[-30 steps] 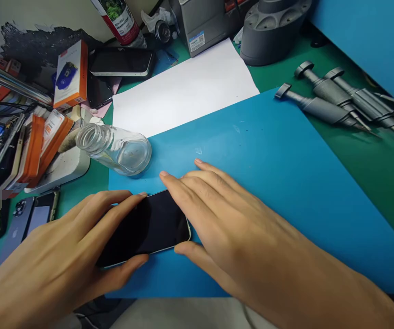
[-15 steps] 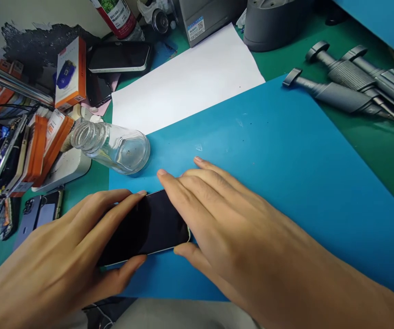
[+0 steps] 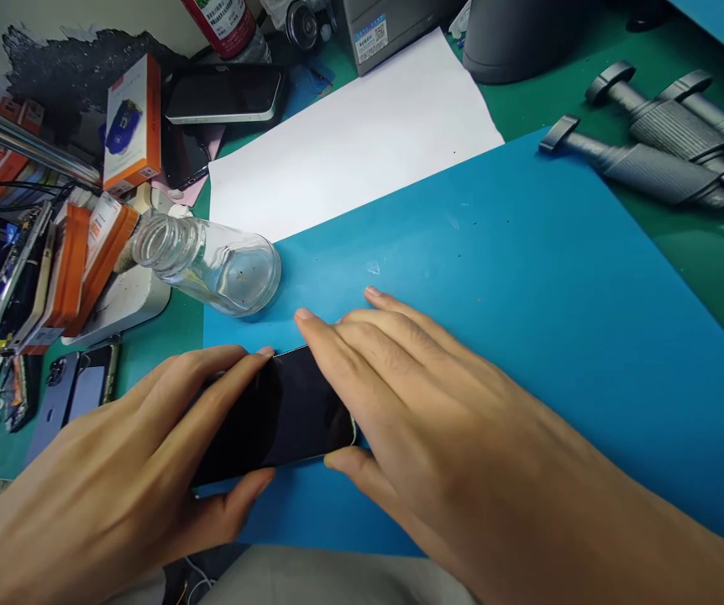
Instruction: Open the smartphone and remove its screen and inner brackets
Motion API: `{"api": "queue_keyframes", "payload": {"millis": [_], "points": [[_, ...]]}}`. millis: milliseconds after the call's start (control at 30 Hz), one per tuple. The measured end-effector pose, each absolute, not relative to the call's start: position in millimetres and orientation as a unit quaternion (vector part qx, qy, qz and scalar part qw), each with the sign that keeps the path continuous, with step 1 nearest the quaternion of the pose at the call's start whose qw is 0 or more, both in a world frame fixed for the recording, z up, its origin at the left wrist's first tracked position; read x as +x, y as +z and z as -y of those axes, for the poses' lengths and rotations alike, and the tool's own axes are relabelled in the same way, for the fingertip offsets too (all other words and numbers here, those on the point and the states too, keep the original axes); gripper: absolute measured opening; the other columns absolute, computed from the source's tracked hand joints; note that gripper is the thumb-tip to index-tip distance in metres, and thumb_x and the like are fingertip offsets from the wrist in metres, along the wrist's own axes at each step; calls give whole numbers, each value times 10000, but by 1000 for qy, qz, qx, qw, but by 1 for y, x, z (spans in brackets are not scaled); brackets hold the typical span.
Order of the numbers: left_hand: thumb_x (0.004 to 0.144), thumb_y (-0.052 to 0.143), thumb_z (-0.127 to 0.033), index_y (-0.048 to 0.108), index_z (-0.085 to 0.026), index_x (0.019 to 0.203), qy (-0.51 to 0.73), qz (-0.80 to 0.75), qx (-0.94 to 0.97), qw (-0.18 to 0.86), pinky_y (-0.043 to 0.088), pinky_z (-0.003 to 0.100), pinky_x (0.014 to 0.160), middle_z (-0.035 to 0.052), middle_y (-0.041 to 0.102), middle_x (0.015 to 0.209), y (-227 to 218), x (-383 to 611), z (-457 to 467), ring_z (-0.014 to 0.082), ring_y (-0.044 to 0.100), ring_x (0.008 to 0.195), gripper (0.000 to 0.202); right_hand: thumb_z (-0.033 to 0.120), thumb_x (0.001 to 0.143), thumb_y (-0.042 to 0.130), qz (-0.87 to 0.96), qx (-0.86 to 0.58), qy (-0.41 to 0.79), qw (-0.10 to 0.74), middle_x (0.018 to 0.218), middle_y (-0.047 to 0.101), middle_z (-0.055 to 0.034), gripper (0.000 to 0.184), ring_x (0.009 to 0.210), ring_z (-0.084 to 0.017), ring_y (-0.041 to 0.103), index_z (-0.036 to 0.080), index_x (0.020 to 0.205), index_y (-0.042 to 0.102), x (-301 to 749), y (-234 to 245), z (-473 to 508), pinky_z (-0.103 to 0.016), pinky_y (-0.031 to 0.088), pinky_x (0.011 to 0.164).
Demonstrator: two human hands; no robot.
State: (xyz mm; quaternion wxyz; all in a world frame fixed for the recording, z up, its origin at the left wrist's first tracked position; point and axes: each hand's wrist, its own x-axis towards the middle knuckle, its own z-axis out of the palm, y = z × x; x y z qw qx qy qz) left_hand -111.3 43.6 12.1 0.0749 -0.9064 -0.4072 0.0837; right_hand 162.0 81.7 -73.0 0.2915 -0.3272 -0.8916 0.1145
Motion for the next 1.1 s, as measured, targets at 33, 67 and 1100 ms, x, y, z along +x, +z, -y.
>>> {"api": "queue_keyframes", "payload": {"millis": [33,67,1100], "points": [[1105,615,-403,534,29,1596,86,407,-906,75,720,488,778,275,744,1406,12,-111,-44,411,794,1165,660,287,1223,515,891,-328,115,292,1541,775,-113,564,1551,-262,668,54,1736,510,162,-73,-82,-453,464,1451],[1090,629,-392,543,34,1585,86,407,-906,75,717,488,758,276,749,1397,12,-110,-44,413,799,1151,659,289,1222,518,892,-326,117,290,1545,773,-112,562,1546,-263,670,56,1734,514,163,-74,-81,-449,473,1444],[1065,575,-334,705,-114,1149,84,389,-912,100,631,430,543,197,817,1152,17,-90,-55,339,845,910,269,354,1250,455,896,-322,79,297,1620,744,-143,596,1576,-351,664,44,1758,487,163,-79,-79,-495,608,1303]]}}
